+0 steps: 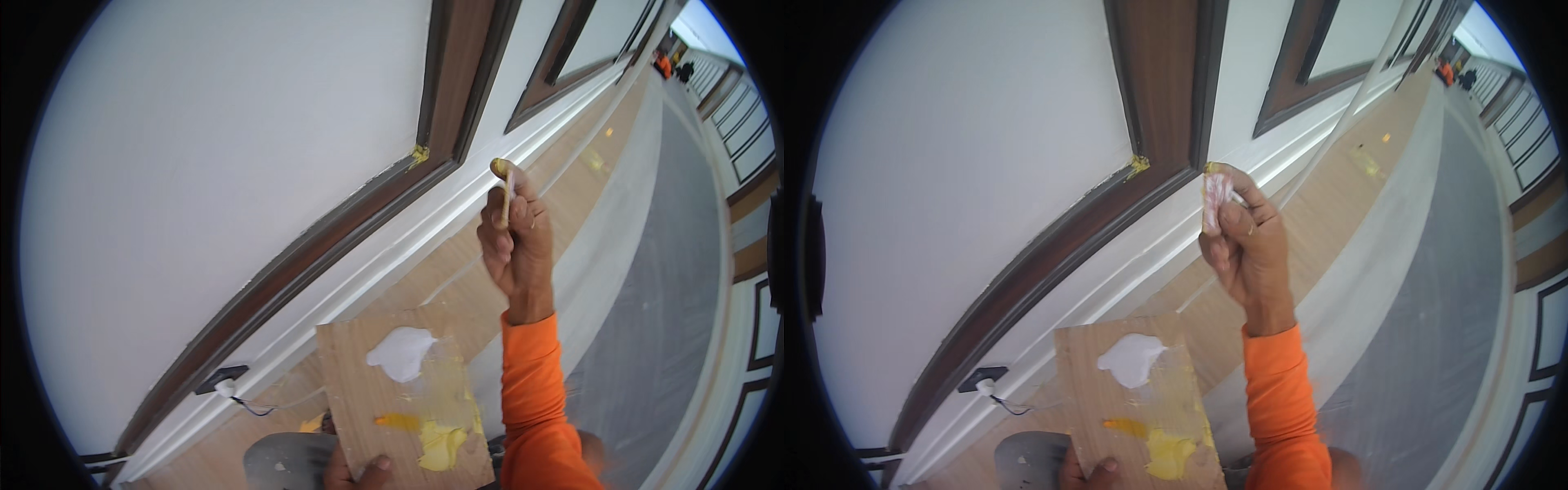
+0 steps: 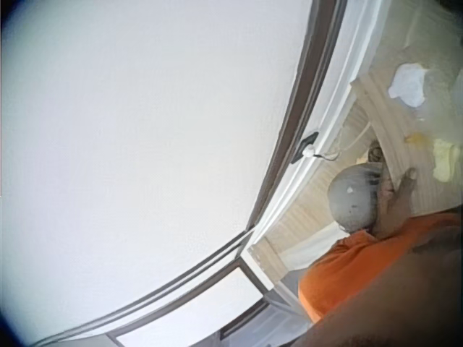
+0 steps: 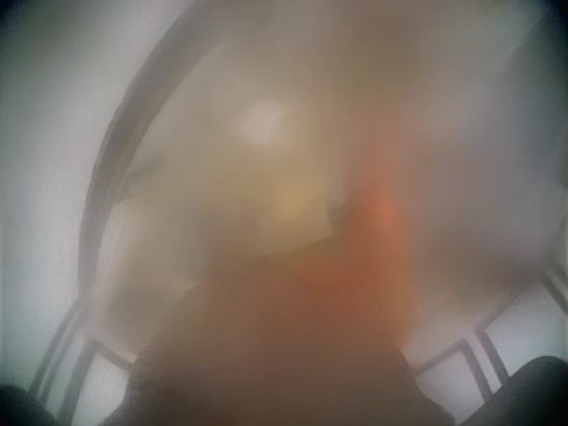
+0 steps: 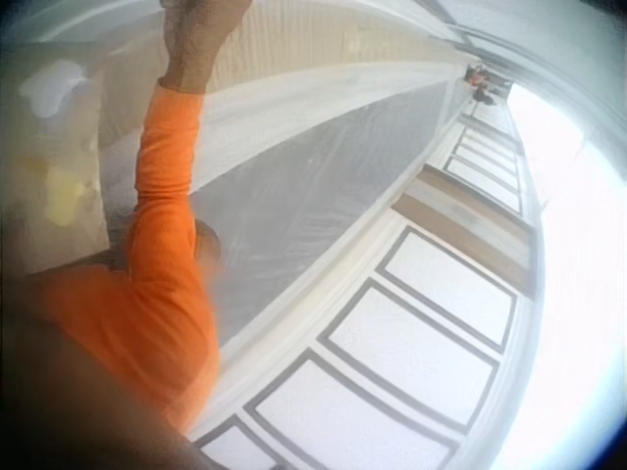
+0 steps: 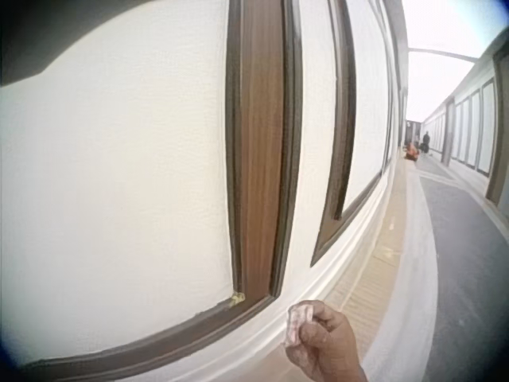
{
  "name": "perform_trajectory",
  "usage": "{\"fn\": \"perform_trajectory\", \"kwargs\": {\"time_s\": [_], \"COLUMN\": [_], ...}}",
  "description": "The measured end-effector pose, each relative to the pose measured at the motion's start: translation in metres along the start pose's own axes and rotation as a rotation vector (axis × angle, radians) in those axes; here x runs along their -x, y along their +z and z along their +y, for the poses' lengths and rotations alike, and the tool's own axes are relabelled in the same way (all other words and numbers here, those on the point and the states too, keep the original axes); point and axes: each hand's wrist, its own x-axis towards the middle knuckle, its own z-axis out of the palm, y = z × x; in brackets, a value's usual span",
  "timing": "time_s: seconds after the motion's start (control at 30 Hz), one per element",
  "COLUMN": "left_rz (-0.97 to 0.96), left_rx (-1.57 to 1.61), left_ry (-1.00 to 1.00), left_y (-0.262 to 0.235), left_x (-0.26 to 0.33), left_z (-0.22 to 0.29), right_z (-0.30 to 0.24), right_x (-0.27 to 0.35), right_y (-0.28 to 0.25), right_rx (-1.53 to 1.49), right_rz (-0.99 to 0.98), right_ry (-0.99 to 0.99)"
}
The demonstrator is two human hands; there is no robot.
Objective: The person applies yellow filler to the gaps between a dark brown wall trim and the white wall using a small spatula. They repeatedly scoop filler from a wooden palette and smooth it into the trim joints.
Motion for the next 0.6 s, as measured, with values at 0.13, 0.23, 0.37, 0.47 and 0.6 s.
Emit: {"fn": "perform_trajectory", "kwargs": {"time_s": [0.13, 0.23, 0.37, 0.47, 0.6], "left_rz": [0.065, 0.095, 0.096, -0.138, -0.028], "left_rx": [0.01, 0.062, 0.148, 0.116, 0.076], "left_ry": [0.073, 0.033, 0.106, 0.067, 0.094], "left_y": [0.012, 0.014, 0.019, -0.003, 0.013], "left_x": [0.001, 0.005, 0.007, 0.008, 0.014], "left_z": [-0.003, -0.001, -0.008, -0.004, -0.004], "right_z": [0.0, -0.003, -0.014, -0.033, -0.062], "right_x": [0.013, 0.019, 0.023, 0.026, 0.034], "right_y": [-0.003, 0.001, 0.015, 0.024, 0.034], "right_rx": [-0.558, -0.792, -0.783, -0.57, -0.228], "right_rz": [-0.048, -0.135, -0.093, 0.043, 0.275], "right_ry": [0.174, 0.253, 0.29, 0.285, 0.253]}}
